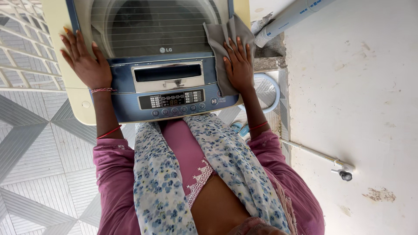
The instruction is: The person cleans the exterior and lid of a washing machine by wiping it with a cloth.
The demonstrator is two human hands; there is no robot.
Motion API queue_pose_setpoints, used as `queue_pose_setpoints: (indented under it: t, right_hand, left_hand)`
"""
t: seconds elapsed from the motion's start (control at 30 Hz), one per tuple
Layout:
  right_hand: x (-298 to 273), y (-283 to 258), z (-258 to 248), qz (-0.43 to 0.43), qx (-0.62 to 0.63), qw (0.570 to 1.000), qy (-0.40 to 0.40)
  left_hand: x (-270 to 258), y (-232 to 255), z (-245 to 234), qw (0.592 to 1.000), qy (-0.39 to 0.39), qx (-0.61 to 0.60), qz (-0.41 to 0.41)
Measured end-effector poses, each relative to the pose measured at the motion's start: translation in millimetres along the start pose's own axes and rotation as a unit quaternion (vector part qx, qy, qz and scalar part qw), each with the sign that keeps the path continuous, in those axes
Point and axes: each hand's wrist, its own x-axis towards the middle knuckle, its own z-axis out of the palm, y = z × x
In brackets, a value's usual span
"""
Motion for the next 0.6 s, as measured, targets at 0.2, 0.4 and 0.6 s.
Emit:
queue_pose_setpoints:
  t: [0.2, 0.4, 0.6]
  right_hand:
    - [-21.0, -7.6, 20.6, 0.016, 0.083, 0.995, 0.054]
    - [-11.6, -32.5, 20.0, 0.003, 0.037, 0.996, 0.075]
    - [7.9, -79.7, 18.5, -0.057, 0.02, 0.998, 0.0]
  left_hand:
    - [-28.6, 6.8, -53.3, 0.993, -0.098, 0.018, 0.07]
    - [-41.2, -0.3, -58.5, 0.999, -0.026, 0.0, 0.022]
    - [-40.6, -8.4, -50.6, 0.999, -0.023, 0.009, 0.025]
